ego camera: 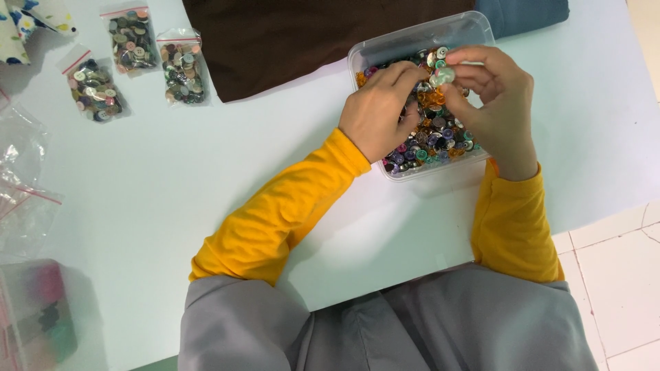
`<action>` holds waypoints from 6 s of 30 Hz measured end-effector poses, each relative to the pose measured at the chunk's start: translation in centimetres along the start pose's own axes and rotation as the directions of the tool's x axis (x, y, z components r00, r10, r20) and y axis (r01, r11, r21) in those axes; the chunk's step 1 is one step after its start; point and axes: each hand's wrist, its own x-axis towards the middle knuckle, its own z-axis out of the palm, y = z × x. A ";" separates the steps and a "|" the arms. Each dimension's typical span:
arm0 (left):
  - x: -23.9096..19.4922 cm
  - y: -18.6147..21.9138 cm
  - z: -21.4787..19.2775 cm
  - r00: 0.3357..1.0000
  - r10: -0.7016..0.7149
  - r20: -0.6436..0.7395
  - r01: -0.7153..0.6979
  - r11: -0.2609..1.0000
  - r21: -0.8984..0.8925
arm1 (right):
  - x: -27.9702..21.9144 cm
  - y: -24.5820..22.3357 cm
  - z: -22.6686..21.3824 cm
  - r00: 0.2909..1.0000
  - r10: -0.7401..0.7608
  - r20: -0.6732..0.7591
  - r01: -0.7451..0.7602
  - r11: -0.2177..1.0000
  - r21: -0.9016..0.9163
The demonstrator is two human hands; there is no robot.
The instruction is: The person sorts colorful buttons from a clear plastic container onto a white table, then places pink buttons into a small zip-top bag and seals it. The person continues sorting green buttons from the container onto the table.
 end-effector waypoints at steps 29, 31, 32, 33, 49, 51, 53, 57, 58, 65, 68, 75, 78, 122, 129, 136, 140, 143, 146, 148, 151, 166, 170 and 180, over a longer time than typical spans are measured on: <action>0.2 -0.2 -0.5 0.998 -0.041 -0.052 0.040 0.999 -0.016 | -0.6 3.3 0.1 0.974 0.026 0.226 0.077 0.897 -0.434; 0.2 -0.1 -0.5 0.998 -0.039 -0.044 0.038 0.999 -0.027 | -0.3 2.8 0.3 0.974 -0.029 0.223 0.127 0.889 -0.439; 0.2 -0.1 -0.4 0.998 -0.056 -0.030 0.055 0.998 -0.030 | -0.2 2.7 0.6 0.954 -0.036 0.297 0.163 0.894 -0.416; 0.3 -0.1 -0.4 0.997 -0.073 -0.016 0.073 0.997 -0.034 | 0.0 2.6 0.9 0.928 -0.043 0.369 0.197 0.899 -0.391; -0.8 -1.5 0.2 0.976 0.148 -0.157 -0.165 0.981 -0.104 | -0.4 3.6 1.4 0.921 0.057 0.386 0.110 0.912 -0.396; -0.8 -1.5 0.3 0.972 0.160 -0.174 -0.180 0.978 -0.105 | -0.6 4.1 1.4 0.904 0.129 0.407 0.112 0.847 -0.519; -0.9 -1.7 0.3 0.975 0.148 -0.165 -0.170 0.977 -0.130 | -0.4 4.0 1.4 0.910 0.042 0.413 0.175 0.863 -0.473; -1.1 -1.7 0.1 0.991 0.082 -0.105 -0.101 0.976 -0.192 | -0.6 4.5 1.0 0.953 -0.056 0.298 0.185 0.887 -0.423; -1.1 -1.7 0.0 0.991 0.082 -0.106 -0.101 0.977 -0.189 | -0.5 3.5 1.0 0.952 -0.059 0.299 0.188 0.887 -0.422; -1.8 -1.0 -5.0 0.886 0.275 -0.374 -0.395 0.869 -0.298 | -0.5 1.0 0.8 0.875 -0.483 0.039 0.429 0.735 -0.525; -3.9 -1.8 -8.8 0.831 0.350 -0.432 -0.473 0.854 -0.219 | -1.6 0.2 2.5 0.728 -0.685 0.012 0.572 0.598 -0.561; -15.0 -10.7 -11.9 0.912 0.351 -0.211 -0.332 0.935 0.122 | -5.8 -7.3 16.1 0.646 -0.761 0.056 0.759 0.632 -0.157; -17.6 -11.0 -14.5 0.941 0.305 -0.144 -0.275 0.941 0.196 | -6.0 -4.0 19.2 0.684 -0.711 0.164 0.730 0.665 -0.160; -19.4 -13.2 -12.9 0.977 -0.068 -0.200 0.129 0.942 0.310 | -0.8 -1.8 21.3 0.875 -0.448 0.182 0.484 0.815 -0.318; -17.5 -8.0 -14.5 0.973 0.055 -0.225 0.020 0.949 0.315 | -3.5 -5.5 19.3 0.823 -0.544 0.162 0.563 0.749 -0.350; -10.0 -1.4 -12.0 0.958 0.155 -0.241 -0.136 0.986 0.095 | -3.6 -7.1 9.0 0.849 -0.516 0.119 0.516 0.757 -0.400; -3.9 0.6 -7.2 0.979 0.192 -0.066 -0.189 0.981 0.051 | -0.4 -5.0 3.0 0.935 -0.182 0.305 0.313 0.828 -0.466; -0.1 0.6 -2.4 0.978 0.086 0.190 -0.114 0.983 0.141 | 0.6 -0.4 1.1 0.902 0.087 0.422 0.151 0.853 -0.499; 2.1 -0.4 2.4 0.900 -0.180 0.398 0.026 0.931 0.363 | 0.9 1.6 1.2 0.881 0.175 0.440 0.088 0.852 -0.515; 2.6 -1.0 4.4 0.823 -0.337 0.456 0.072 0.860 0.505 | 1.1 1.9 1.7 0.879 0.175 0.443 0.080 0.862 -0.500; 2.6 -1.6 6.0 0.905 -0.340 0.256 0.160 0.830 0.534 | 1.2 3.6 2.1 0.913 0.084 0.400 0.123 0.877 -0.465; 2.4 -2.8 3.2 0.914 -0.253 0.318 0.101 0.899 0.425 | -0.1 2.1 1.2 0.952 0.115 0.283 -0.055 0.976 -0.210; 2.6 -2.8 1.7 0.914 -0.231 0.334 0.134 0.948 0.290 | 0.2 0.8 0.6 0.970 0.067 0.233 -0.031 0.987 -0.156; 2.5 -4.1 0.7 0.944 -0.099 0.315 0.116 0.993 -0.034 | 0.6 -0.4 0.2 0.949 0.170 0.265 -0.195 0.978 0.071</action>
